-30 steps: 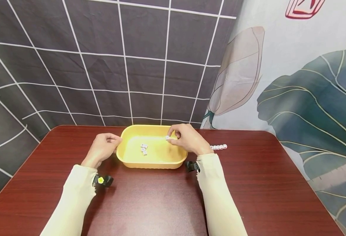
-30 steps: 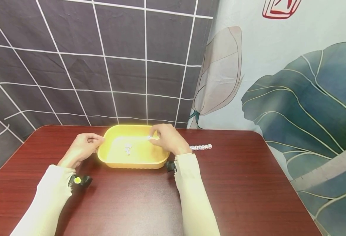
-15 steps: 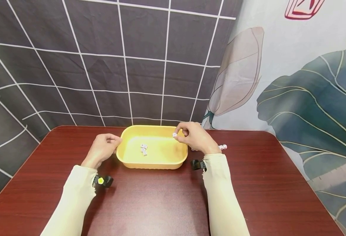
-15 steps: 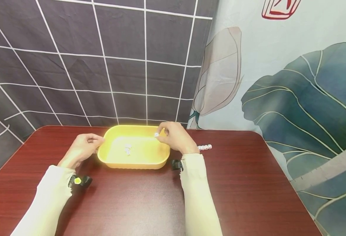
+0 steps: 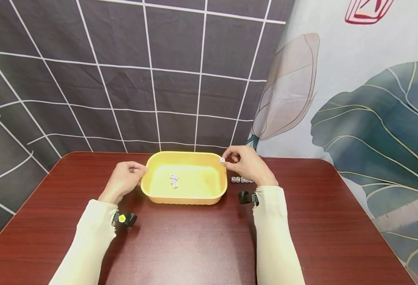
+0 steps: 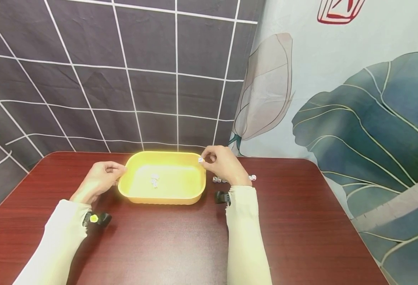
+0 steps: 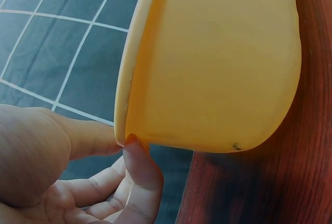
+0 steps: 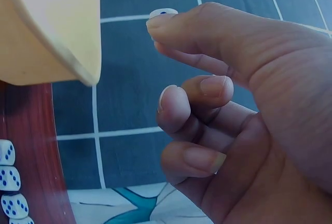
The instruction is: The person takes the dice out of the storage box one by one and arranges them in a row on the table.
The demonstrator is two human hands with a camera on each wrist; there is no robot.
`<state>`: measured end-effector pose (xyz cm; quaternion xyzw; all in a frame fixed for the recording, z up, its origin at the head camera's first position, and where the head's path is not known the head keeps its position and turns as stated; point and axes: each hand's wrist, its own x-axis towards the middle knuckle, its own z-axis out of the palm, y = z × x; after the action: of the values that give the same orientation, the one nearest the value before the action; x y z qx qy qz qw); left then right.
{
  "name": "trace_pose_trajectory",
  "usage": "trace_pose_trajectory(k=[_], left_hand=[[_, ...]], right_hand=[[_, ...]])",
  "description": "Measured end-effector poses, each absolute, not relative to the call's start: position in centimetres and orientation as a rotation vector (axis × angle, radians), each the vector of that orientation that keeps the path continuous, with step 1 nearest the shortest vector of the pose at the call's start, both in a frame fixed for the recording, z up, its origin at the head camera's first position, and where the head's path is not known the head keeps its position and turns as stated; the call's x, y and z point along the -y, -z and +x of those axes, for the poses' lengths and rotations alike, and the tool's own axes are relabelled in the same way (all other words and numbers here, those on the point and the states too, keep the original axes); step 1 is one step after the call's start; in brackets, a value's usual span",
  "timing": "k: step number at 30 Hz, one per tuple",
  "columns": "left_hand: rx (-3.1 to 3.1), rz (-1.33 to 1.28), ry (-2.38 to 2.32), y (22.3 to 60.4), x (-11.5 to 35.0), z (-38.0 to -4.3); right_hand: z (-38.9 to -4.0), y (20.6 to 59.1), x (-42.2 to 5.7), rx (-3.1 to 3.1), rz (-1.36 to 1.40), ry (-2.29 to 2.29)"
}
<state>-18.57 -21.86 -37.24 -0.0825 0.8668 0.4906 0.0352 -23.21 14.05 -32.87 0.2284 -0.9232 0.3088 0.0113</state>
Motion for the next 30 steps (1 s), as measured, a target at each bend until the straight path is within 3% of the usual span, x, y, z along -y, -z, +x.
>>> trace_pose_trajectory(k=[30], left_hand=[[-2.675, -0.241, -1.497, 37.2, 21.9, -18.6]], right_hand=[[-23.4, 33.5, -18.8, 2.908, 0.489, -0.97]])
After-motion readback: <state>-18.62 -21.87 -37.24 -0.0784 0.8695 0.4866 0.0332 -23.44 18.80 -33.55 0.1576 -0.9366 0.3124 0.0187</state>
